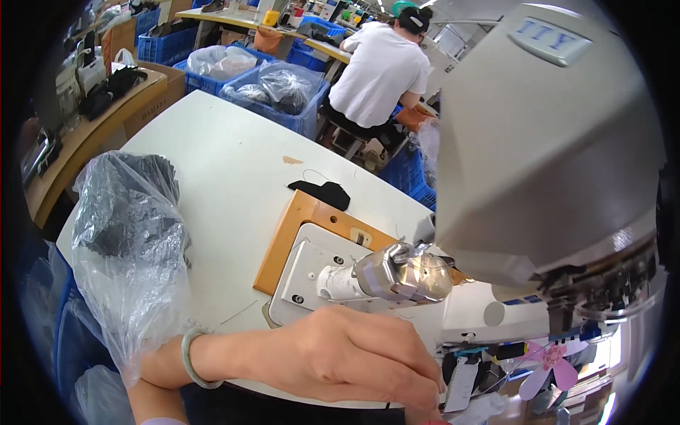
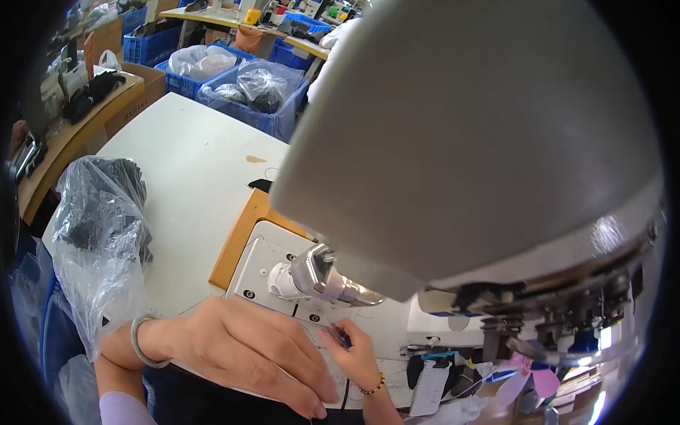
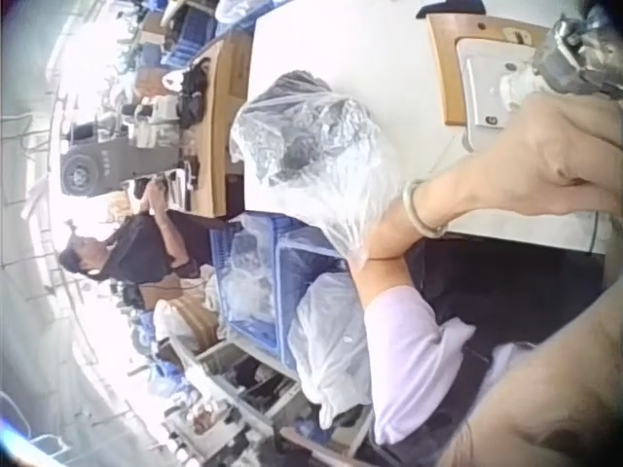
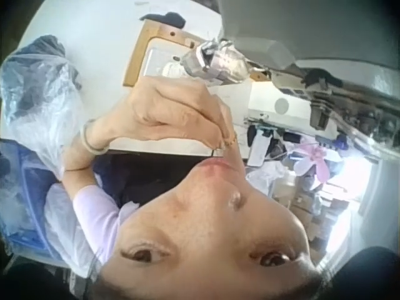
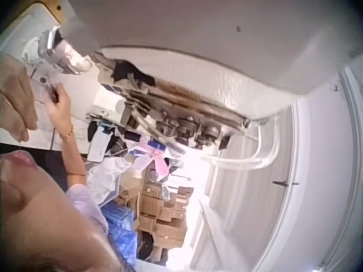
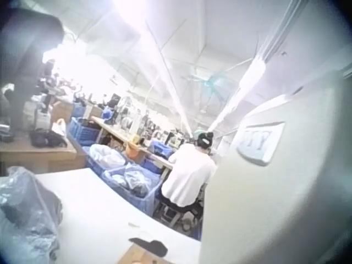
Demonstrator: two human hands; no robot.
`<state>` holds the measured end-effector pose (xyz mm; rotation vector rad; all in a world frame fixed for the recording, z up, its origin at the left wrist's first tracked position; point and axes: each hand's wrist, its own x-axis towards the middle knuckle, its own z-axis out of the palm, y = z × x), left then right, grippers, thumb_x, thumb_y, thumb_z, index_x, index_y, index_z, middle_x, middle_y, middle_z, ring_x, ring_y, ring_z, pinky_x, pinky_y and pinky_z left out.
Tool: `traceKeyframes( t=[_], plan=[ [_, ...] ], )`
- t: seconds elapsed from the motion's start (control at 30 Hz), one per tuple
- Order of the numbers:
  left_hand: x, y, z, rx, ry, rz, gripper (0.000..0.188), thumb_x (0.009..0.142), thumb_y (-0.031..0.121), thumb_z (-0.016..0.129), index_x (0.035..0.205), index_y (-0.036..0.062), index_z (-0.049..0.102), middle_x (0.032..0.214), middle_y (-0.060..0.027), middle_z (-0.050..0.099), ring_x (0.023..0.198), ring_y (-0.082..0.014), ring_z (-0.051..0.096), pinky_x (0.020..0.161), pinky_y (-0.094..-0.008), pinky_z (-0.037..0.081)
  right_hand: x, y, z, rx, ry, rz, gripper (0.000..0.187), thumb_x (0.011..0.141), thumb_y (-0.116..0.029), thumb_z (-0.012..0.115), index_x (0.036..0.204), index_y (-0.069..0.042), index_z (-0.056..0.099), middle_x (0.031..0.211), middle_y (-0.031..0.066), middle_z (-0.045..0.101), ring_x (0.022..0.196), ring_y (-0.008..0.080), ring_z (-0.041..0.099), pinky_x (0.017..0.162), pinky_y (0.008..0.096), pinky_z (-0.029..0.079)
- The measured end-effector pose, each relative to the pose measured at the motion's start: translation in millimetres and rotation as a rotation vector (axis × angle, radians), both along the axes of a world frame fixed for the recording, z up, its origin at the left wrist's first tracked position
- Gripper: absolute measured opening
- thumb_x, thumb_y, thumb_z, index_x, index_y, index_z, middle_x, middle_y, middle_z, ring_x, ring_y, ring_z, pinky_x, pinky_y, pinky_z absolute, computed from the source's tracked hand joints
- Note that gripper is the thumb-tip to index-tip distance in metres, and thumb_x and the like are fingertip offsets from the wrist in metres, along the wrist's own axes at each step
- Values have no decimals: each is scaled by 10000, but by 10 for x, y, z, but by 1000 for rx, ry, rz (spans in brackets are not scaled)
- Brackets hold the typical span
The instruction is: Operating a heavy-duty sewing machine to stitch shoe components and sorting finished pieces.
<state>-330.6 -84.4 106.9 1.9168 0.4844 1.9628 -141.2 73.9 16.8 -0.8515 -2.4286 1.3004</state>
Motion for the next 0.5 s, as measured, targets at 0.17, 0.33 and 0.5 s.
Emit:
traceKeyframes(
  t=[0.17, 0.33, 0.5],
  plan=[
    [-100, 25, 6, 99, 39, 40, 125, 829, 59, 630, 929, -12, 658, 924, -115, 626, 820, -247, 622, 724, -321, 506, -17, -6, -11, -28, 10, -36, 223, 833, -187, 699, 816, -9, 567, 645, -38, 489, 612, 48, 390, 543, 216, 354],
    [-95, 1, 48, 111, -43, 75, 102, 811, 69, 641, 865, -12, 674, 872, -115, 639, 788, -251, 645, 687, -313, 526, -20, -22, -12, -52, 16, -59, 217, 833, -174, 701, 806, -11, 560, 638, -44, 479, 605, 37, 376, 543, 198, 339],
    [-113, -2, -21, 98, -4, -38, 156, 853, 70, 605, 968, -34, 627, 984, -130, 603, 889, -263, 607, 772, -331, 492, -24, -15, -19, -38, 0, -92, 208, 835, -161, 698, 801, -14, 554, 640, -47, 477, 607, 34, 376, 541, 194, 336]
  ],
)
